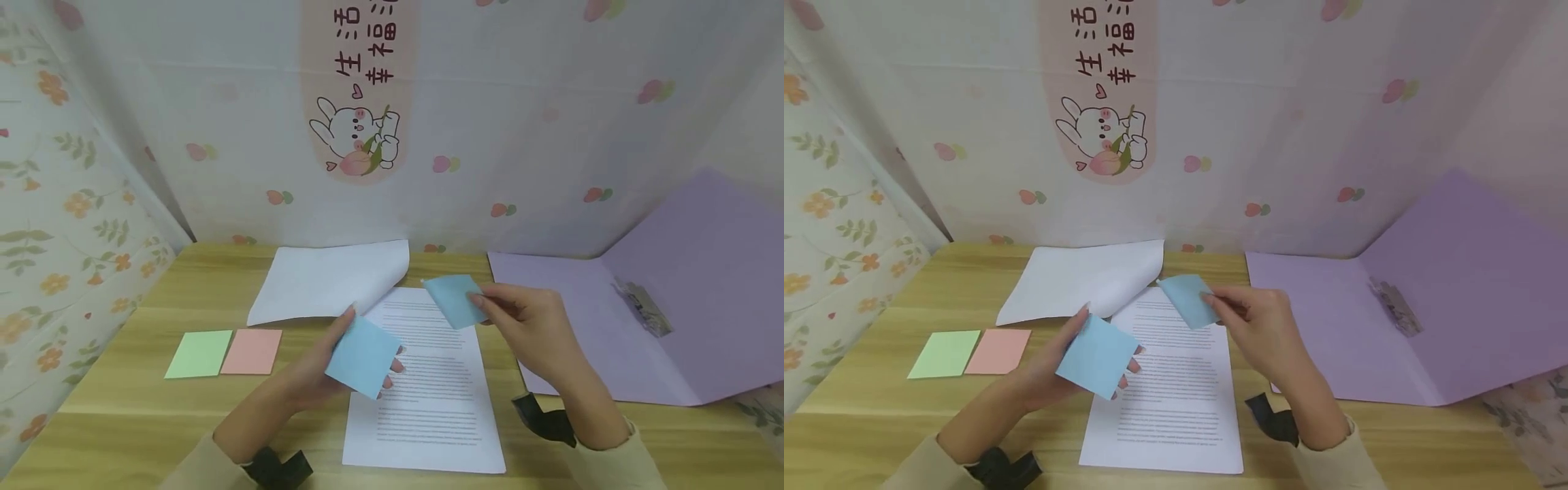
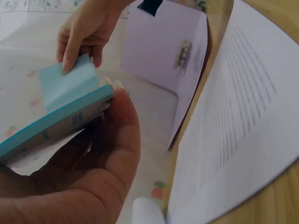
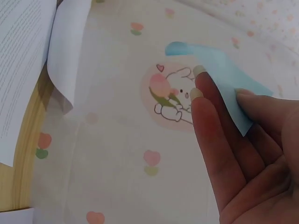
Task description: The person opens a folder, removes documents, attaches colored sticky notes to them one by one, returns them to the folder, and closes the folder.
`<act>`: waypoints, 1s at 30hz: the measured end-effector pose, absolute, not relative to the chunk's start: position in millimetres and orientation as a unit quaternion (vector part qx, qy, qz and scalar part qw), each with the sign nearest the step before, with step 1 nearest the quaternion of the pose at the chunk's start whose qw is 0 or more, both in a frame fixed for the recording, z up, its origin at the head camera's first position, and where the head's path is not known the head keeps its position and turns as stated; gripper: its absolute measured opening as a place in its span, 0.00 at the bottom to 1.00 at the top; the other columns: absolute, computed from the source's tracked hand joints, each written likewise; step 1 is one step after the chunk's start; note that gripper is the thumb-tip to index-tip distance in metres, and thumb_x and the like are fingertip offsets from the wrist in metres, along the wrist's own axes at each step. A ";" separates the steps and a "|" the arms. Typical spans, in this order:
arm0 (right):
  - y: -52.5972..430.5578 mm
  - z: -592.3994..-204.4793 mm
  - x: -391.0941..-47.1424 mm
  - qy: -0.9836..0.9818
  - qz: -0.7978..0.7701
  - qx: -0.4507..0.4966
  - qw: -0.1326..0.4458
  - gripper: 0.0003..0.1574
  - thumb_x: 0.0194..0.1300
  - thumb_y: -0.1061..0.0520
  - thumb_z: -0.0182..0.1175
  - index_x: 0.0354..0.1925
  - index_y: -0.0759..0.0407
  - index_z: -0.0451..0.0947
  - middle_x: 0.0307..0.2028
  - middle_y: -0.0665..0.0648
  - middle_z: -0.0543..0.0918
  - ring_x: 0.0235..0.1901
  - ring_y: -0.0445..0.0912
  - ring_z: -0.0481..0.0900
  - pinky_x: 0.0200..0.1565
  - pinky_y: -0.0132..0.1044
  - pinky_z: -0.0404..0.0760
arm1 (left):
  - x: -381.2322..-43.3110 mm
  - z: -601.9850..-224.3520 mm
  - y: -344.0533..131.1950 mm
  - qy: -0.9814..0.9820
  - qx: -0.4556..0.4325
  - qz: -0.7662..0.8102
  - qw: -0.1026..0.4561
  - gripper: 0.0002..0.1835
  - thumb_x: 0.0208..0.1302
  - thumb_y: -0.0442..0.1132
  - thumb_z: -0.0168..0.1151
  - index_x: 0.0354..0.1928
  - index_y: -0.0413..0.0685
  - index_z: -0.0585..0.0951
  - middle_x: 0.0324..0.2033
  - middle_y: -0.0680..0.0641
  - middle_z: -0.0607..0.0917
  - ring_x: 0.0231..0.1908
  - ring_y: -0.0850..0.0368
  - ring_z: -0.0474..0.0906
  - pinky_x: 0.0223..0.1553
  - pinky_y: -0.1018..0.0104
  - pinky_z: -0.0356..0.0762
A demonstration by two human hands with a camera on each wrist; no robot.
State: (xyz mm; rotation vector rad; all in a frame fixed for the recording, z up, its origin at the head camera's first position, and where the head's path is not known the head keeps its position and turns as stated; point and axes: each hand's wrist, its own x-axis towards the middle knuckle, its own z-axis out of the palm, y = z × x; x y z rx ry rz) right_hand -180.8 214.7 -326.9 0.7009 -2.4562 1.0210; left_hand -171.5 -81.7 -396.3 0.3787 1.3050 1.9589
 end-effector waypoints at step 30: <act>208.3 -335.7 -185.1 -0.895 0.332 0.249 0.163 0.10 0.63 0.67 0.68 0.44 0.67 0.88 0.39 0.64 0.91 0.34 0.52 0.91 0.35 0.40 0.88 | -155.5 -406.1 -355.2 0.955 -0.074 0.282 0.054 0.34 0.81 0.60 0.30 0.28 0.39 0.68 0.13 0.50 0.74 0.14 0.58 0.71 0.20 0.65 0.69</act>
